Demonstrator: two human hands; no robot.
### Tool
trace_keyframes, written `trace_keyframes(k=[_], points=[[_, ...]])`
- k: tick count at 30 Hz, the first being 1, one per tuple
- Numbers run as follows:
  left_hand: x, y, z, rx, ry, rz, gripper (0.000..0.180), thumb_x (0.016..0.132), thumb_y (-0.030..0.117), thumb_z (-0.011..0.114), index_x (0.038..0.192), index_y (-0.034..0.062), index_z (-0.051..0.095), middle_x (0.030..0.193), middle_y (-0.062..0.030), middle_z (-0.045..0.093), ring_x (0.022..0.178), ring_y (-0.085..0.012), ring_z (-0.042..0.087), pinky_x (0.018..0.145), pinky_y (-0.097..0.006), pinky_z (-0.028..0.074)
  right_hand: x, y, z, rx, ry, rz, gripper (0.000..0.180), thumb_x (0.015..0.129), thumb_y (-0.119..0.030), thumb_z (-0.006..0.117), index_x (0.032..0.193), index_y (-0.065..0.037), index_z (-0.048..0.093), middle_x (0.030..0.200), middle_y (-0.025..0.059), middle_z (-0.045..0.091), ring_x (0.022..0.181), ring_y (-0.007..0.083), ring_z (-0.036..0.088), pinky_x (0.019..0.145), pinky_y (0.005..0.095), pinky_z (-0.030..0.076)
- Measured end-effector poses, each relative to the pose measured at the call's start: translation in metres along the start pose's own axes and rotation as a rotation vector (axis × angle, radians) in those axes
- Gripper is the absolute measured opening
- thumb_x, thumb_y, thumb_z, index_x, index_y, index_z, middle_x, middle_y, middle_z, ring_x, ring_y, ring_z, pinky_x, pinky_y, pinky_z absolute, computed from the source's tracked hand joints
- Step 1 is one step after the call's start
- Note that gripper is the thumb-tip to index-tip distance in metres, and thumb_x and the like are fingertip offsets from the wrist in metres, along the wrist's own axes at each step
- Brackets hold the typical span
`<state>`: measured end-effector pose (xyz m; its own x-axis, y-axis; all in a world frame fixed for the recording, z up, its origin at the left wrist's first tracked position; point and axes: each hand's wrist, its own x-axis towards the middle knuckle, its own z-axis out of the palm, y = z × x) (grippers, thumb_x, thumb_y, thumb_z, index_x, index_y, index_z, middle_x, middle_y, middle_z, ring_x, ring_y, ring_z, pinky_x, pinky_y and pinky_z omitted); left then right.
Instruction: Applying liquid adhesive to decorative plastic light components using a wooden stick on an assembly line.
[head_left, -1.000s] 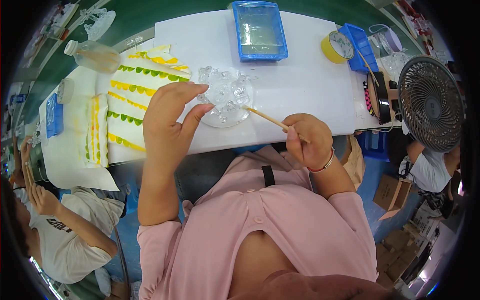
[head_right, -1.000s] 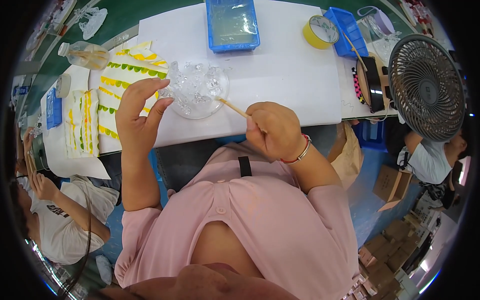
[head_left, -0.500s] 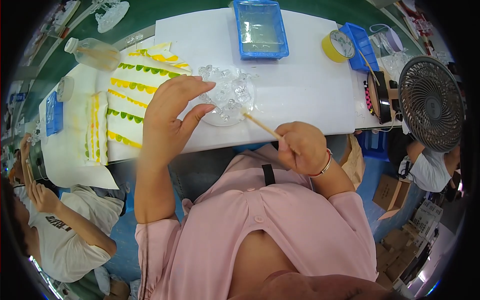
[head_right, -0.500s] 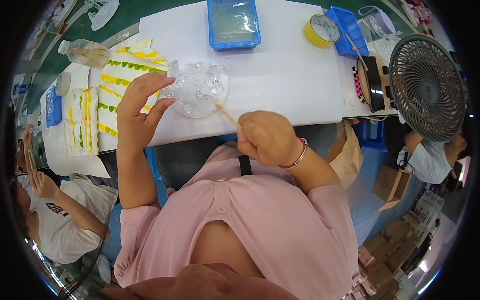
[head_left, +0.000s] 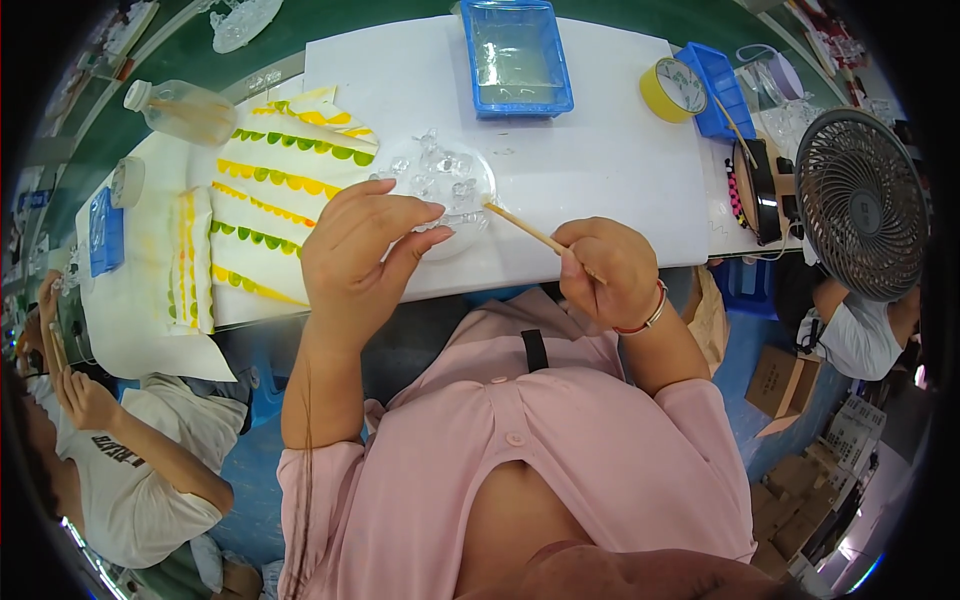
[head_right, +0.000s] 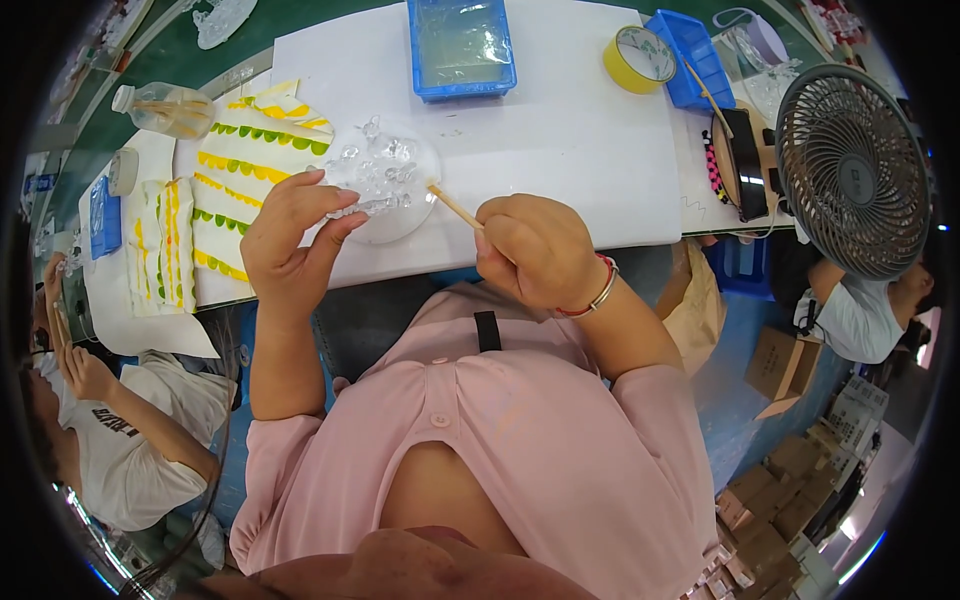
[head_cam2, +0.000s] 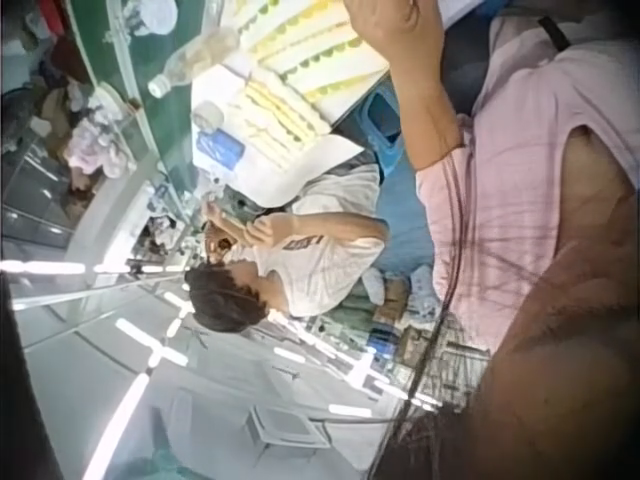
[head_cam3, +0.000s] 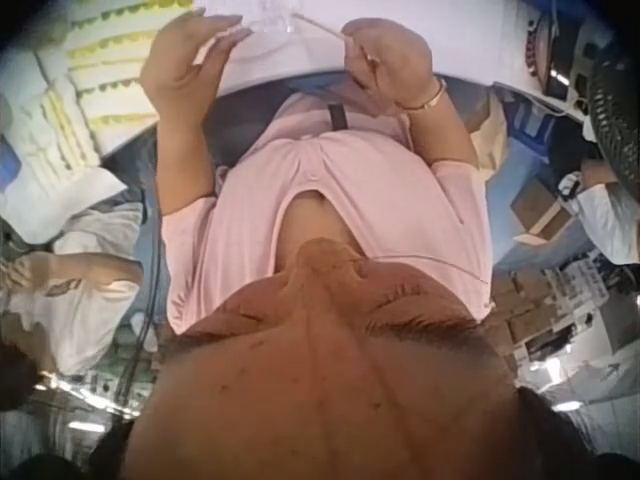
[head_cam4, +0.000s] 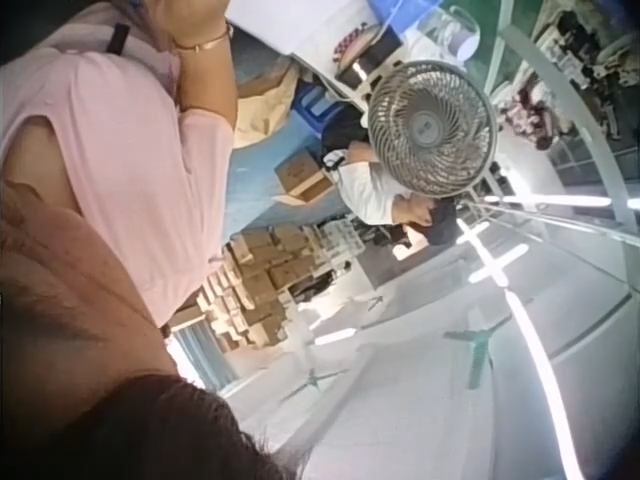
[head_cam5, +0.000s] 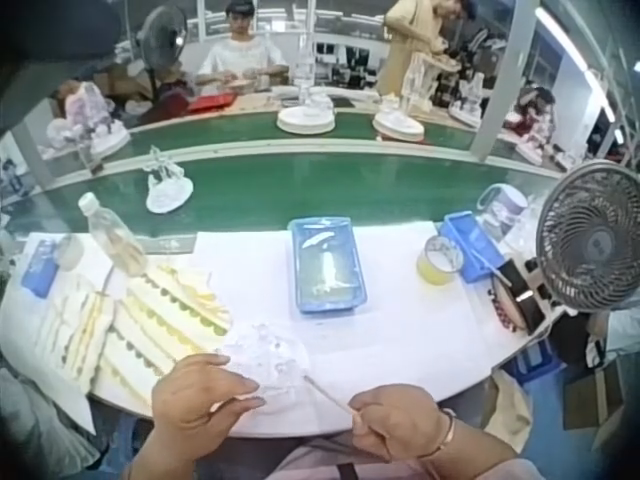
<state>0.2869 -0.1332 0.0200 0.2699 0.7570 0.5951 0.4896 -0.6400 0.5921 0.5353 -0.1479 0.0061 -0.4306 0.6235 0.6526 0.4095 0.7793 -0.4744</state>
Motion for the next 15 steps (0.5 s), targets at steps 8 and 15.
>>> trace_keyframes(k=[8, 15], points=[[-0.003, 0.008, 0.015, 0.045, 0.104, -0.057, 0.021, 0.067, -0.001, 0.078, 0.085, 0.0040, 0.068, 0.080, -0.0059, 0.068, 0.083, -0.0260, 0.065, 0.078, -0.034, 0.051, 0.001, -0.005, 0.000, 0.022, -0.092, -0.083, 0.020, 0.078, 0.003, 0.059, 0.092, -0.003, 0.046, 0.077, 0.0138, 0.062, 0.056, 0.0260, 0.056, 0.048, 0.0333, 0.045], [-0.002, 0.003, 0.004, 0.014, 0.031, -0.027, 0.027, 0.073, 0.008, 0.077, 0.098, 0.0036, 0.067, 0.096, -0.0095, 0.067, 0.092, -0.0266, 0.062, 0.085, -0.035, 0.048, 0.006, -0.008, 0.003, 0.105, -0.063, -0.027, 0.015, 0.079, 0.002, 0.058, 0.087, -0.005, 0.047, 0.078, 0.0139, 0.063, 0.056, 0.0259, 0.056, 0.049, 0.0329, 0.046]])
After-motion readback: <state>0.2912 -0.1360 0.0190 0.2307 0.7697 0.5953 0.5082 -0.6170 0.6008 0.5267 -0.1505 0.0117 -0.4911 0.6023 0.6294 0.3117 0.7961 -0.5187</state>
